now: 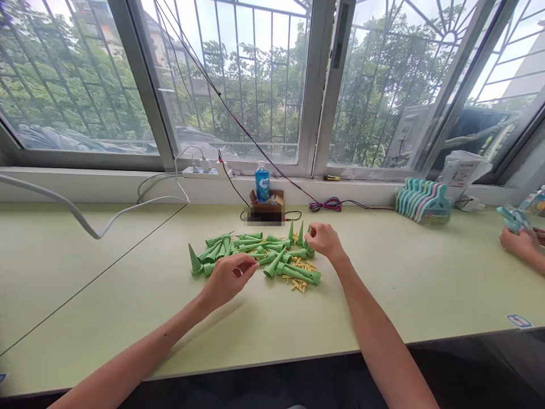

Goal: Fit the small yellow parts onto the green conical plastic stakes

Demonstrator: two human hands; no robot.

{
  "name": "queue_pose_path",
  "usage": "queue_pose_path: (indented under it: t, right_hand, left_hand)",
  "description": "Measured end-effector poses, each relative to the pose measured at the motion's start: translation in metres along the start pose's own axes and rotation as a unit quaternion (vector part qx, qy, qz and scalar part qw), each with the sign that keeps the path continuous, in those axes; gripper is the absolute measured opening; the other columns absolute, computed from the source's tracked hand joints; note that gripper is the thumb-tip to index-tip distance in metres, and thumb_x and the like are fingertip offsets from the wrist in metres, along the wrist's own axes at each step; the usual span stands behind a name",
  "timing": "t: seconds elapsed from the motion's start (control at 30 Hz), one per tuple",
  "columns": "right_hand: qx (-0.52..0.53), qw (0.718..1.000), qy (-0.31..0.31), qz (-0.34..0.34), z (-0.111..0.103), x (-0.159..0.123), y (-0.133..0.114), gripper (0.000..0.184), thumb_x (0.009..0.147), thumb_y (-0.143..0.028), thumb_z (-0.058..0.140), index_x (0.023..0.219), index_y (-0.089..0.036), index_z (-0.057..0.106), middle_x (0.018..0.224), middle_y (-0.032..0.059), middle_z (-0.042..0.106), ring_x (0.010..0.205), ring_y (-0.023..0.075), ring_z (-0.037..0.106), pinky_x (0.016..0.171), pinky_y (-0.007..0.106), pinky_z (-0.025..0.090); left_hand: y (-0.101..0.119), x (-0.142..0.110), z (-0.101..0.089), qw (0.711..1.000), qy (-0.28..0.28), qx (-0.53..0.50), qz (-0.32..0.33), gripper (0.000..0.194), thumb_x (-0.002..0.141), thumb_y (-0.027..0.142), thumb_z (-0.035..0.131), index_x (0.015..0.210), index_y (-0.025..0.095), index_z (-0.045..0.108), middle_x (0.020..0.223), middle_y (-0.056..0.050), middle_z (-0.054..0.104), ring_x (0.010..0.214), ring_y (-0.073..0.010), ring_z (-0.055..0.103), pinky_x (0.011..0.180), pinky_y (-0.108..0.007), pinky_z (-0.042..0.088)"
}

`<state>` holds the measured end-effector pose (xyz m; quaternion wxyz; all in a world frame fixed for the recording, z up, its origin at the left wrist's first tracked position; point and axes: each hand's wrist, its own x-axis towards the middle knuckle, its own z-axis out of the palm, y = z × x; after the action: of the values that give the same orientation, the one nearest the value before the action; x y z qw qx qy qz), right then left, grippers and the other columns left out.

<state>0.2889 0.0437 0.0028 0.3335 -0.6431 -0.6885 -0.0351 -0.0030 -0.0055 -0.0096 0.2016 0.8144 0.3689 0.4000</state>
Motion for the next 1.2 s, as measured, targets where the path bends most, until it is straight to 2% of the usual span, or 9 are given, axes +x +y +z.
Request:
queue_pose_path:
  t: [0.2, 0.37, 0.5, 0.63, 0.73, 0.83, 0.93, 1.03, 1.2]
  right_hand:
    - [-0.019, 0.999, 0.002, 0.028, -0.002, 0.0, -0.002, 0.02, 0.073, -0.029, 0.053, 0.056, -0.02, 0.048, 0.057, -0.0008, 0.058, 0.055, 0.0128, 0.045, 0.053, 0.024, 0.028]
    - [-0.025, 0.997, 0.03, 0.065, -0.003, 0.002, -0.004, 0.024, 0.075, -0.035, 0.056, 0.057, -0.02, 0.051, 0.061, 0.0016, 0.062, 0.061, 0.016, 0.051, 0.055, 0.025, 0.029]
    - [-0.008, 0.992, 0.099, 0.083, -0.005, 0.002, -0.007, 0.027, 0.077, -0.04, 0.057, 0.059, -0.02, 0.052, 0.062, 0.0026, 0.063, 0.06, 0.0167, 0.052, 0.055, 0.026, 0.029]
    - [0.028, 0.98, 0.192, 0.048, -0.008, 0.0, -0.013, 0.031, 0.083, -0.041, 0.053, 0.06, -0.02, 0.05, 0.053, 0.0006, 0.056, 0.051, 0.0142, 0.046, 0.055, 0.026, 0.031]
    - [0.06, 0.975, 0.215, -0.014, -0.005, -0.004, -0.022, 0.033, 0.088, -0.038, 0.049, 0.06, -0.02, 0.049, 0.049, -0.0018, 0.05, 0.046, 0.0122, 0.041, 0.054, 0.025, 0.032]
    - [0.084, 0.974, 0.196, -0.074, 0.002, -0.009, -0.033, 0.033, 0.09, -0.034, 0.048, 0.06, -0.02, 0.049, 0.049, -0.0034, 0.046, 0.046, 0.011, 0.039, 0.054, 0.024, 0.031]
    - [0.098, 0.978, 0.141, -0.123, 0.011, -0.015, -0.046, 0.033, 0.091, -0.032, 0.047, 0.06, -0.02, 0.047, 0.051, -0.0036, 0.044, 0.048, 0.0106, 0.037, 0.054, 0.023, 0.031]
    - [0.102, 0.981, 0.077, -0.148, 0.018, -0.02, -0.056, 0.032, 0.091, -0.03, 0.048, 0.06, -0.019, 0.046, 0.052, -0.0039, 0.043, 0.048, 0.0103, 0.034, 0.053, 0.023, 0.029]
    - [0.1, 0.982, 0.01, -0.161, 0.024, -0.024, -0.064, 0.025, 0.089, -0.025, 0.05, 0.065, -0.018, 0.052, 0.056, -0.002, 0.051, 0.052, 0.0108, 0.041, 0.056, 0.023, 0.03]
  left_hand:
    - [0.0, 0.003, -0.002, 0.981, -0.004, -0.163, -0.104, 0.013, 0.078, 0.027, 0.07, 0.084, 0.016, 0.067, 0.082, -0.005, 0.068, 0.076, -0.0177, 0.068, 0.07, -0.028, 0.059]
    - [0.003, 0.006, -0.008, 0.956, -0.026, -0.245, -0.16, 0.022, 0.07, 0.03, 0.079, 0.083, 0.016, 0.07, 0.086, -0.006, 0.071, 0.084, -0.0203, 0.07, 0.077, -0.029, 0.058]
    - [0.006, 0.007, -0.01, 0.938, -0.03, -0.288, -0.191, 0.025, 0.067, 0.032, 0.082, 0.083, 0.016, 0.073, 0.089, -0.007, 0.073, 0.089, -0.022, 0.07, 0.078, -0.029, 0.055]
    - [0.004, 0.007, -0.01, 0.921, -0.034, -0.327, -0.211, 0.027, 0.065, 0.033, 0.085, 0.084, 0.016, 0.075, 0.088, -0.008, 0.074, 0.09, -0.0225, 0.07, 0.081, -0.029, 0.053]
    - [0.003, 0.007, -0.01, 0.91, -0.044, -0.347, -0.224, 0.026, 0.066, 0.033, 0.085, 0.084, 0.017, 0.077, 0.087, -0.008, 0.075, 0.089, -0.0214, 0.07, 0.08, -0.027, 0.052]
    - [0.004, 0.008, -0.012, 0.899, -0.053, -0.366, -0.234, 0.023, 0.067, 0.033, 0.084, 0.082, 0.018, 0.078, 0.084, -0.007, 0.076, 0.089, -0.02, 0.069, 0.078, -0.024, 0.05]
    - [0.008, 0.009, -0.014, 0.882, -0.065, -0.396, -0.247, 0.02, 0.066, 0.031, 0.084, 0.08, 0.017, 0.079, 0.083, -0.006, 0.075, 0.089, -0.0189, 0.069, 0.076, -0.023, 0.05]
    - [0.01, 0.01, -0.015, 0.855, -0.072, -0.446, -0.256, 0.018, 0.065, 0.027, 0.085, 0.079, 0.017, 0.079, 0.083, -0.006, 0.074, 0.087, -0.0172, 0.069, 0.08, -0.023, 0.05]
    - [0.009, 0.012, -0.017, 0.821, -0.09, -0.501, -0.26, 0.016, 0.067, 0.021, 0.084, 0.081, 0.015, 0.08, 0.083, -0.005, 0.074, 0.084, -0.0137, 0.068, 0.082, -0.019, 0.051]
